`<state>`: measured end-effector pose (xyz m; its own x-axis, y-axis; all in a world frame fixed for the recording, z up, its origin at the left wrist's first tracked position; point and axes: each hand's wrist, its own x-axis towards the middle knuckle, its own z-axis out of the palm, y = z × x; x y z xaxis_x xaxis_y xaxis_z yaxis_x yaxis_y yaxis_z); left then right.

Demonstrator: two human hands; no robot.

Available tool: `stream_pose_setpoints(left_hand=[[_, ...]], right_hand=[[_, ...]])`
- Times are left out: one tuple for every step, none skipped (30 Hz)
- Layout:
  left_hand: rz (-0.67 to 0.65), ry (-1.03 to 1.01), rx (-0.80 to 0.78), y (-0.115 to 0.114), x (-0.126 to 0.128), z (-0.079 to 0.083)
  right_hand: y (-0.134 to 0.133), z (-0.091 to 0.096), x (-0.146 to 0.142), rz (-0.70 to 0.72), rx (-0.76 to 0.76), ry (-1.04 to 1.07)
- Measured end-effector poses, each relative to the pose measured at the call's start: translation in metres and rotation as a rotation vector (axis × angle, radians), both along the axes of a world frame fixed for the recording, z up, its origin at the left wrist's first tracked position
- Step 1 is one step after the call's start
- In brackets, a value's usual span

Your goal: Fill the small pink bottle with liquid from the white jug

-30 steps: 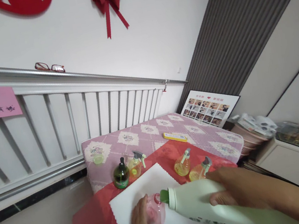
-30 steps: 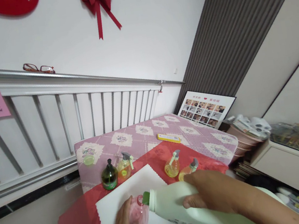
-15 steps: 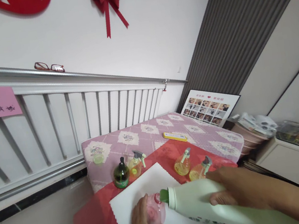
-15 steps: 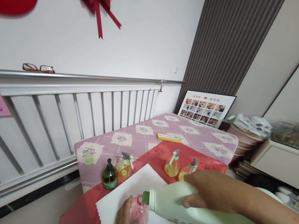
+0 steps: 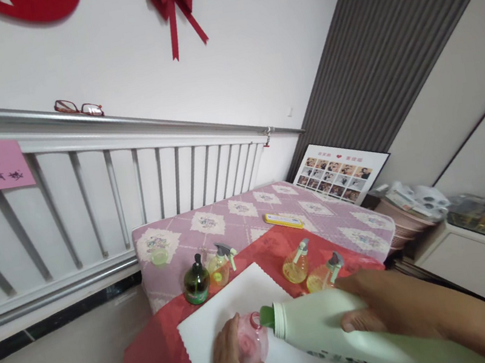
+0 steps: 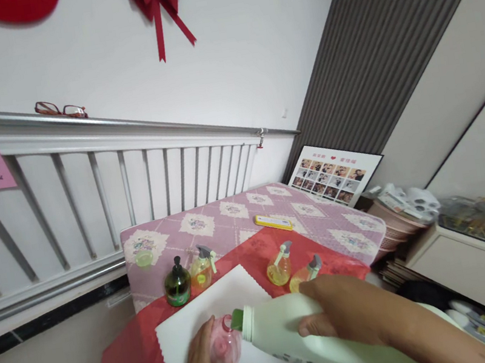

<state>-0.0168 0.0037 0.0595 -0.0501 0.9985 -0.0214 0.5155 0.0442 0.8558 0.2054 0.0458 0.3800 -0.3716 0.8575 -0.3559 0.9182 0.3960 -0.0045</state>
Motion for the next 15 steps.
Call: stream_pose_setpoints(left_hand=[[0.006, 0.003, 0.009, 0.0000, 0.0003, -0.0010], [0.008, 0.008, 0.016, 0.0001, 0.0006, -0.0019], [0.012, 0.012, 0.018, 0.0001, 0.0009, -0.0024], [0.014, 0.015, 0.017, 0.0002, 0.0011, -0.0024], [0.016, 0.017, 0.014, 0.0002, 0.0012, -0.0018], [0.018, 0.021, 0.010, 0.0003, 0.0012, -0.0009], [0.017, 0.024, 0.006, 0.0002, 0.0010, 0.0004], [0.015, 0.026, 0.002, 0.0002, 0.0009, 0.0018], [0.013, 0.028, -0.001, 0.0001, 0.0007, 0.0031], [0.012, 0.029, -0.002, -0.0001, 0.0006, 0.0041], [0.010, 0.027, -0.005, -0.0003, 0.0007, 0.0047], [0.010, 0.025, -0.007, -0.0006, 0.0008, 0.0048], [0.014, 0.022, -0.007, -0.0008, 0.0010, 0.0044], [0.015, 0.019, -0.006, -0.0009, 0.0012, 0.0037], [0.017, 0.017, -0.002, -0.0010, 0.0015, 0.0027]], right_hand=[[0.0003, 0.0002, 0.0001, 0.002, -0.023, 0.006], [0.0006, 0.0006, 0.0000, 0.004, -0.041, 0.013], [0.0007, 0.0011, 0.0000, 0.006, -0.052, 0.019], [0.0009, 0.0016, -0.0001, 0.008, -0.052, 0.024], [0.0010, 0.0019, -0.0001, 0.010, -0.051, 0.026], [0.0012, 0.0021, -0.0001, 0.011, -0.051, 0.027], [0.0015, 0.0021, -0.0001, 0.008, -0.048, 0.026], [0.0018, 0.0019, -0.0001, 0.002, -0.045, 0.025], [0.0021, 0.0018, -0.0002, -0.004, -0.044, 0.024], [0.0025, 0.0017, -0.0004, -0.010, -0.047, 0.023], [0.0027, 0.0017, -0.0009, -0.014, -0.054, 0.020], [0.0029, 0.0019, -0.0015, -0.016, -0.058, 0.012], [0.0029, 0.0024, -0.0022, -0.016, -0.061, 0.002], [0.0027, 0.0030, -0.0030, -0.014, -0.063, -0.008], [0.0023, 0.0037, -0.0038, -0.015, -0.060, -0.014]])
